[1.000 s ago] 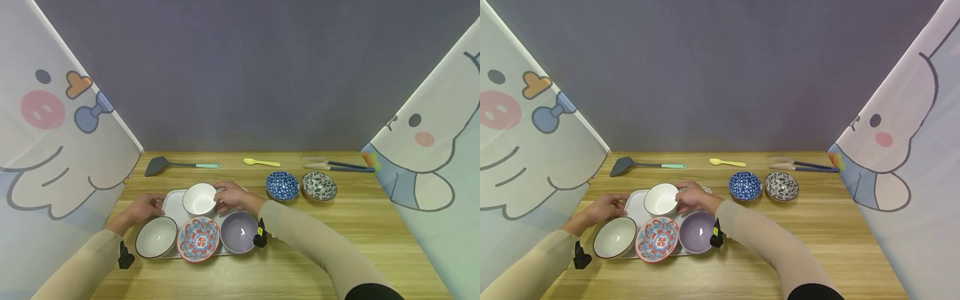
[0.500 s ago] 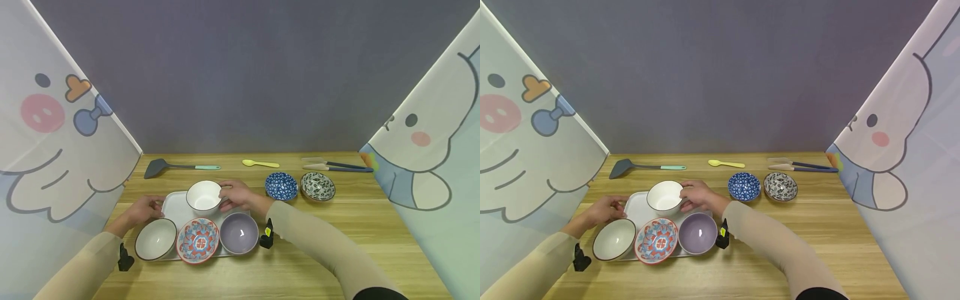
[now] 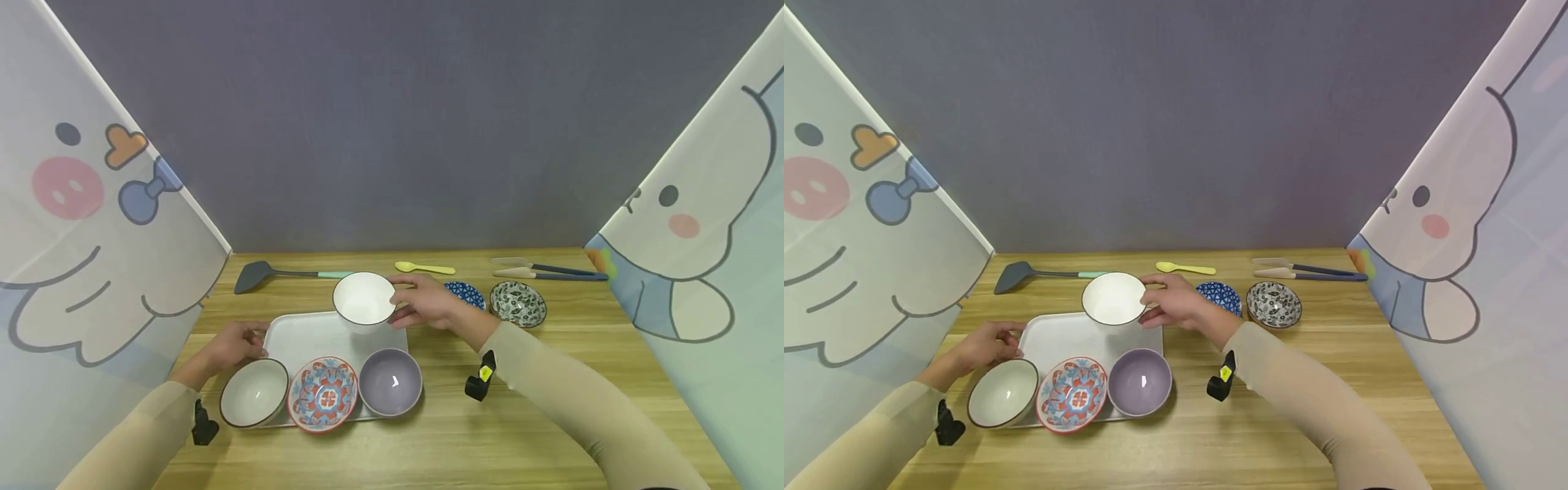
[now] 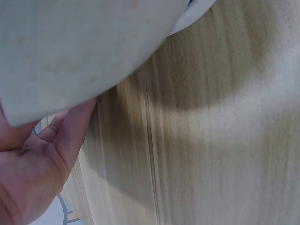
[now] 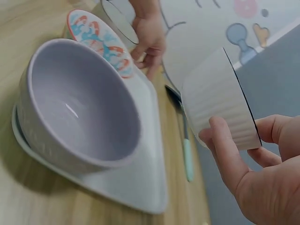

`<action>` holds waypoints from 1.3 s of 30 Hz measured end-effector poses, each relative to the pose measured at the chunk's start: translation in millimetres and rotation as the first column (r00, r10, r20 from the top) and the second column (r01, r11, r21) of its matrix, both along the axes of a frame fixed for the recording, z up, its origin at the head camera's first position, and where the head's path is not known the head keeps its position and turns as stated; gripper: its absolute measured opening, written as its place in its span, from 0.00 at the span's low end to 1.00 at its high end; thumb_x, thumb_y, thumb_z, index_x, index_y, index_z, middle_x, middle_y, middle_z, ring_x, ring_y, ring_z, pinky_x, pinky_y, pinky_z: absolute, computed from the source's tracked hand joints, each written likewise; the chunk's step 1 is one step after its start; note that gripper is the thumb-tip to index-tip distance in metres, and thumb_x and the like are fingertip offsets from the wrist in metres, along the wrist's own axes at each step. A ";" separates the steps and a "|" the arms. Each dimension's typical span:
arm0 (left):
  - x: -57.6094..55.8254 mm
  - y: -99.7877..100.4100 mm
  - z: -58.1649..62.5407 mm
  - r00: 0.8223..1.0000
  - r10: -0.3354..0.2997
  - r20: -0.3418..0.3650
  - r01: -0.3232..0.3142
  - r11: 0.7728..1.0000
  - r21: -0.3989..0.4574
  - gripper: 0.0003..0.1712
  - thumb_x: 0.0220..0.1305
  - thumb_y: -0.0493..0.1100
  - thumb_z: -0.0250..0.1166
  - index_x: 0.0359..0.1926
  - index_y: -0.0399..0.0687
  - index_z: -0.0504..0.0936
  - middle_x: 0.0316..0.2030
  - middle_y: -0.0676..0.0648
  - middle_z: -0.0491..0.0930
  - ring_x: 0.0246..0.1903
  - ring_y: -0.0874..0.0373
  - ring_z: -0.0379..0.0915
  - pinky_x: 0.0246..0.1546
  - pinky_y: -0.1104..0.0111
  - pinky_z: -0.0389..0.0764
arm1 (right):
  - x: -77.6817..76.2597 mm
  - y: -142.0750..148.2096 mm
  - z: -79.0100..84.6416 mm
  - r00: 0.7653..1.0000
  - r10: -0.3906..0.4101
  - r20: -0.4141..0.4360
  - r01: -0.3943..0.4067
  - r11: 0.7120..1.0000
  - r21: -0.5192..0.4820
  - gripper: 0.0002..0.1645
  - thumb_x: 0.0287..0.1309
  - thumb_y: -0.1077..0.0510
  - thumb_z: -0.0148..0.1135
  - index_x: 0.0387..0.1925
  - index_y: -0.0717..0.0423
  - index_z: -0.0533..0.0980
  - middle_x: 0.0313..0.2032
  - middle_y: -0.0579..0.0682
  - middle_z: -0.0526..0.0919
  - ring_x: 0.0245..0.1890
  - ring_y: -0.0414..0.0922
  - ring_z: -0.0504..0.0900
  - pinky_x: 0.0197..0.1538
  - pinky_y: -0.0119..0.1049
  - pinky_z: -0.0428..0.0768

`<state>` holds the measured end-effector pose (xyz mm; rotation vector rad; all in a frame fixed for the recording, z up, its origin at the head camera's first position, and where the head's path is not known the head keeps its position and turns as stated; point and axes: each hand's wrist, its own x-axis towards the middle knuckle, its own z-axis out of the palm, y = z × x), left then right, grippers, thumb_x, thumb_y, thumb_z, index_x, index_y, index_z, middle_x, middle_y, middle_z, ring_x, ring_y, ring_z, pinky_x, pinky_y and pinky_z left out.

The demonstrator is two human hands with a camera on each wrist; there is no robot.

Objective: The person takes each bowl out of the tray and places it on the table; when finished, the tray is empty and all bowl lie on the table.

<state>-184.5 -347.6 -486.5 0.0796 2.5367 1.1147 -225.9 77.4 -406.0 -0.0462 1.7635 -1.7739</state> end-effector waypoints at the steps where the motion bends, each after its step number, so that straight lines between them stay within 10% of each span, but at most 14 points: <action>1: -0.1 -0.3 0.4 1.000 -0.006 -0.004 0.006 1.000 -0.002 0.35 0.58 0.30 0.72 0.66 0.24 0.72 0.33 0.42 0.79 0.32 0.54 0.73 0.26 0.69 0.75 | -0.4 5.8 3.5 1.000 -0.008 -0.005 0.008 1.000 0.004 0.38 0.63 0.66 0.59 0.75 0.53 0.65 0.49 0.68 0.83 0.36 0.54 0.90 0.43 0.47 0.87; 22: -1.7 -4.8 -6.2 1.000 -0.008 0.000 0.008 1.000 0.024 0.37 0.57 0.31 0.73 0.67 0.24 0.71 0.35 0.43 0.79 0.35 0.53 0.72 0.27 0.69 0.75 | 15.2 142.7 26.2 0.991 -0.090 -0.096 0.100 0.989 0.110 0.40 0.72 0.62 0.54 0.80 0.56 0.53 0.63 0.73 0.70 0.42 0.52 0.89 0.47 0.42 0.87; 39: -3.4 -5.6 -7.5 1.000 0.004 0.018 -0.005 0.999 0.035 0.37 0.57 0.31 0.74 0.67 0.25 0.72 0.35 0.43 0.79 0.35 0.54 0.73 0.28 0.69 0.76 | 33.2 261.5 16.0 0.959 -0.249 -0.137 0.260 0.963 0.072 0.43 0.76 0.58 0.55 0.82 0.59 0.45 0.56 0.54 0.74 0.43 0.49 0.90 0.52 0.44 0.85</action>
